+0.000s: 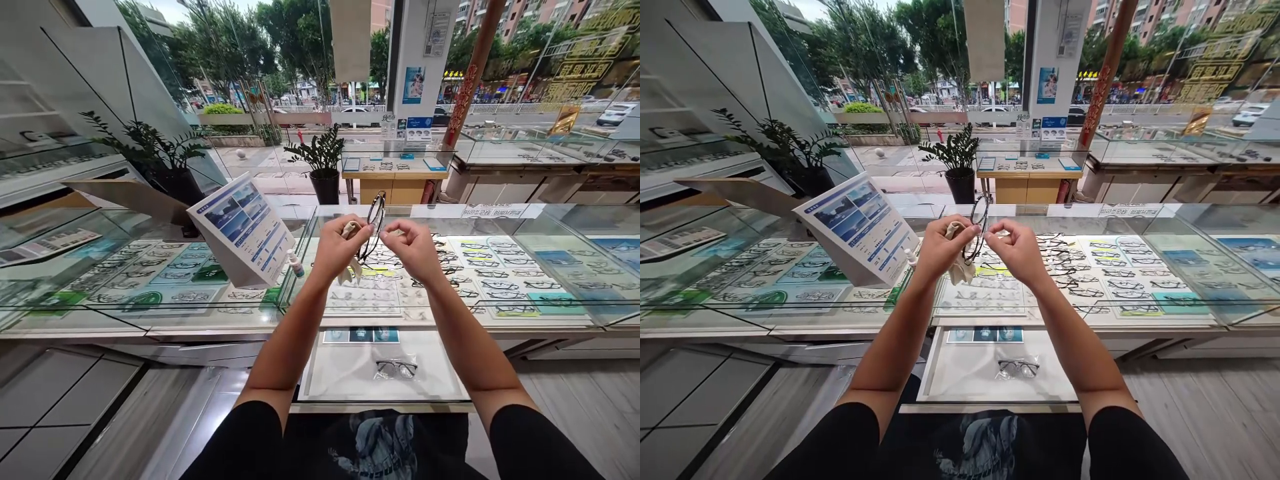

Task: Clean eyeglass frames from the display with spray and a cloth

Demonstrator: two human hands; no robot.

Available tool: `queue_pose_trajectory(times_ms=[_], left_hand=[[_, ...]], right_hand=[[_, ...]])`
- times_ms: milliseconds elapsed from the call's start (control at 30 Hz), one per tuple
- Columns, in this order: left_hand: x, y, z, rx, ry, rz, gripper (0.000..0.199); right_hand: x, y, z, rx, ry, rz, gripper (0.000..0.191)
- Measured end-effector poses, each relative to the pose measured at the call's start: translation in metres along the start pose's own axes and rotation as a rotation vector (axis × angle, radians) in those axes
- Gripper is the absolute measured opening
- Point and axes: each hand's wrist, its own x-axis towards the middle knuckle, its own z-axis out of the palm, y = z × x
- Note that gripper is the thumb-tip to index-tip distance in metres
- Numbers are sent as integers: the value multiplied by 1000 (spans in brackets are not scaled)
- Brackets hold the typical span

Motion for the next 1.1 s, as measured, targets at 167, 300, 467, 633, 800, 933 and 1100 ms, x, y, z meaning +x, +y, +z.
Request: queue_pose_trajectory(times_ms=[167,300,467,633,800,933,1100], left_hand=[[-10,3,-1,34,-50,1,29],[-15,5,-4,22,-114,-14,32],[-18,7,-3,6,-146,-7,33],[-22,9,-3,38,-132,8,33],[-21,6,-10,109,-146,26,32],[-19,4,-14,164,-181,22,32],[-20,4,-12,180,-222,23,33]], right_hand=[[-5,-4,-1,-37,2,3,27],[-8,-5,-5,-50,21,7,23],[-12,-3,-9,-65,29,-19,19],[-15,-5,-14,-132,58,-50,17],[-17,-11,-26,-473,208,-166,14],[-17,-12,-34,-766,385,-221,16],[-15,-9,-35,-799,520,-305,16]])
